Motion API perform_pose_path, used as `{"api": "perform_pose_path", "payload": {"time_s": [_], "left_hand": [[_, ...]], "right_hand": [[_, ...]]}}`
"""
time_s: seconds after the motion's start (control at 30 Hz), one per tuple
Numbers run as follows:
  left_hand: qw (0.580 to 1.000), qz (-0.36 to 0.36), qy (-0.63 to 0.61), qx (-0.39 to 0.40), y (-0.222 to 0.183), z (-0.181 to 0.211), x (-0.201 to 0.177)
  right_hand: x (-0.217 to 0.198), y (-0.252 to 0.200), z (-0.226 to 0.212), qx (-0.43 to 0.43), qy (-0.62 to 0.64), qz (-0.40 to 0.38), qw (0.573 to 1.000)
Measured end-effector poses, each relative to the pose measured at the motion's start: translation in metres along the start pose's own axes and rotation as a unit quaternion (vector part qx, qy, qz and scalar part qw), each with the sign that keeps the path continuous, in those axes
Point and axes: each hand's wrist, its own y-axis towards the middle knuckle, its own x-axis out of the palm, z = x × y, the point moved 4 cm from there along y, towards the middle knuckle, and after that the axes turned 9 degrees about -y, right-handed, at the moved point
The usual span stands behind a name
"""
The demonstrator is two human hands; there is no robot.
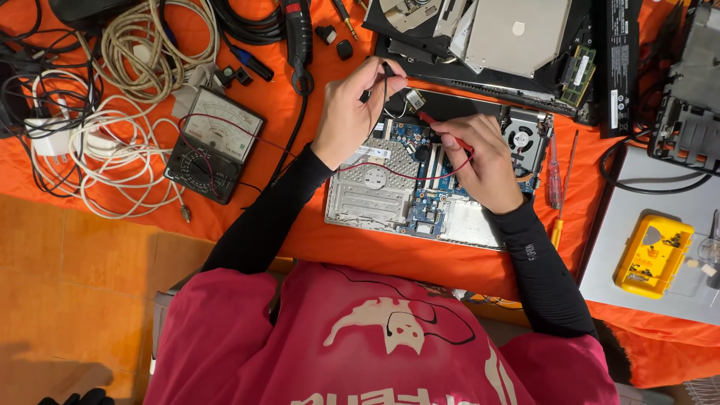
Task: Repairing a laptop by heating internal components with a hair dryer and then manipulating internal wiring and using a multimeter.
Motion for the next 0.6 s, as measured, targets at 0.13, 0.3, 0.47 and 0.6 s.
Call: {"api": "perform_pose_path", "payload": {"time_s": [0.13, 0.3, 0.47, 0.6], "left_hand": [[1.000, 0.004, -0.022, -0.005, -0.0004, 0.0003, 0.0032], [1.000, 0.014, -0.020, 0.004, -0.0015, -0.0052, -0.0010], [1.000, -0.004, -0.016, 0.009, -0.0011, -0.0057, -0.0026], [0.999, -0.010, -0.033, 0.013, -0.0015, -0.0090, 0.0013]], "right_hand": [[-0.0021, 0.0015, -0.0037, 0.008, 0.003, -0.007, 1.000], [-0.0002, 0.0004, -0.0057, -0.003, 0.003, -0.005, 1.000], [0.0019, -0.0002, -0.0027, 0.020, -0.022, -0.005, 1.000], [-0.0010, -0.0005, -0.0036, 0.026, -0.027, -0.003, 0.999]]}}
